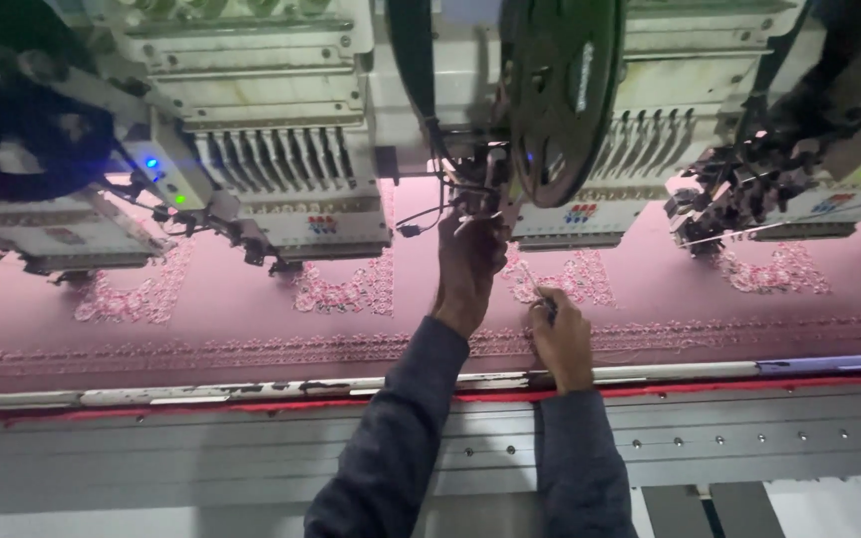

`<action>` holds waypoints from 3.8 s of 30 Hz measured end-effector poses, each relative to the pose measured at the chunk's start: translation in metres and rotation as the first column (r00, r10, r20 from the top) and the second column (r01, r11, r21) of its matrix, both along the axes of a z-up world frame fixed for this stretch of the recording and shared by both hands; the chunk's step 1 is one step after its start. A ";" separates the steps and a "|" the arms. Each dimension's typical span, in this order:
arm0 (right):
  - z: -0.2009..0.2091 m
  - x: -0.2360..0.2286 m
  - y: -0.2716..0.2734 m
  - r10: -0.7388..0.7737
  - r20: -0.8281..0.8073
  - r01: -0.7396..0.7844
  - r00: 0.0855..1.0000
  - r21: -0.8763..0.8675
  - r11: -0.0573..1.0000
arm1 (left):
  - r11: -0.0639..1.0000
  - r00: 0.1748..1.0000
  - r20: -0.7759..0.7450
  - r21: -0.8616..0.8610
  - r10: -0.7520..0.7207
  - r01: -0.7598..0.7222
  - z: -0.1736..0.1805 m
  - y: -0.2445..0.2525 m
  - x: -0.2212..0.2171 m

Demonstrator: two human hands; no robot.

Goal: The person walks through a textile factory and threads the needles of multiple industrial embroidery machines. They pull thread through the needle eye by hand and use a pair of scissors to cut the thread after threading.

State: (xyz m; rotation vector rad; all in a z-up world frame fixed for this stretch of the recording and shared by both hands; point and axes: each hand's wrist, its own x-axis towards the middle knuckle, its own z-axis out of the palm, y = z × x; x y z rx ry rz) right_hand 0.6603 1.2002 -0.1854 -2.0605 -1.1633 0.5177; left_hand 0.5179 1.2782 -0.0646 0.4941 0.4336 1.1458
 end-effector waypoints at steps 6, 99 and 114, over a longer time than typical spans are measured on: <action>0.006 -0.009 -0.003 0.005 0.010 -0.005 1.000 0.009 1.000 | 0.993 0.997 0.005 -0.091 -0.071 0.071 0.009 0.007 -0.006; 0.012 -0.014 0.010 0.003 -0.231 0.036 0.973 0.163 0.986 | 0.746 -0.042 -0.803 0.531 0.594 0.401 -0.127 -0.005 0.024; 0.018 -0.026 0.013 0.289 -0.828 0.343 -0.480 0.125 0.931 | 0.825 -0.013 -0.877 0.447 0.480 0.345 -0.125 0.008 0.020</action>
